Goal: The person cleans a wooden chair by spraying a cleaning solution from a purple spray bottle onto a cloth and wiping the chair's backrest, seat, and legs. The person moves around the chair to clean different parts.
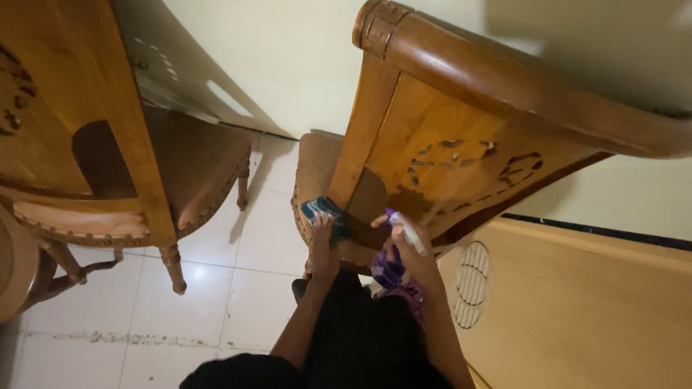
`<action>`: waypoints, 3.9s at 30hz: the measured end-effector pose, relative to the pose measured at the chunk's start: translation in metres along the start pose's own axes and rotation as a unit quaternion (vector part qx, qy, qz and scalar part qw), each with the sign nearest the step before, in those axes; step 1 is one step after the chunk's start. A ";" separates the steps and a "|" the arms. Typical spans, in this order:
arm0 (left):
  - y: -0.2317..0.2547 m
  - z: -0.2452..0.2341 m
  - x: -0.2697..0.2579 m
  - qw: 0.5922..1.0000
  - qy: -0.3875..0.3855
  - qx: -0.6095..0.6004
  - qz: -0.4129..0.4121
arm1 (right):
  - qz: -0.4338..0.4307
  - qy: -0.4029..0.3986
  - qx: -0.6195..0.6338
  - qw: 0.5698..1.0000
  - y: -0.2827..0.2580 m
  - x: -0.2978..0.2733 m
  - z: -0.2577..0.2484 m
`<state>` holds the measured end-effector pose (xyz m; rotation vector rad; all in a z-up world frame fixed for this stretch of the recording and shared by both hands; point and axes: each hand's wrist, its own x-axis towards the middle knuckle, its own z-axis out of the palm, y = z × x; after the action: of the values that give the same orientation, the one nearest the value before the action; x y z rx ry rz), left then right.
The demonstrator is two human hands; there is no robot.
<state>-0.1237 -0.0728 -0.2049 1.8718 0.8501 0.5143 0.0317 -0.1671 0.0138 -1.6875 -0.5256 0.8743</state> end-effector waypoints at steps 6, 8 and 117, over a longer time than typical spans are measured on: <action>0.093 -0.024 0.045 0.991 0.067 -0.064 0.100 | -0.021 -0.002 0.026 0.999 -0.001 -0.006 -0.006; 0.120 -0.023 0.075 0.983 0.081 -0.083 0.145 | -0.022 0.004 0.034 0.999 -0.002 -0.012 -0.003; 0.002 0.057 -0.044 0.983 0.153 -0.105 0.007 | 0.035 -0.025 0.049 0.998 0.116 -0.158 0.016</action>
<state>-0.1146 -0.1408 -0.2272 1.6300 0.9424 0.8830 -0.0906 -0.3058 -0.0543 -1.6059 -0.4520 0.9810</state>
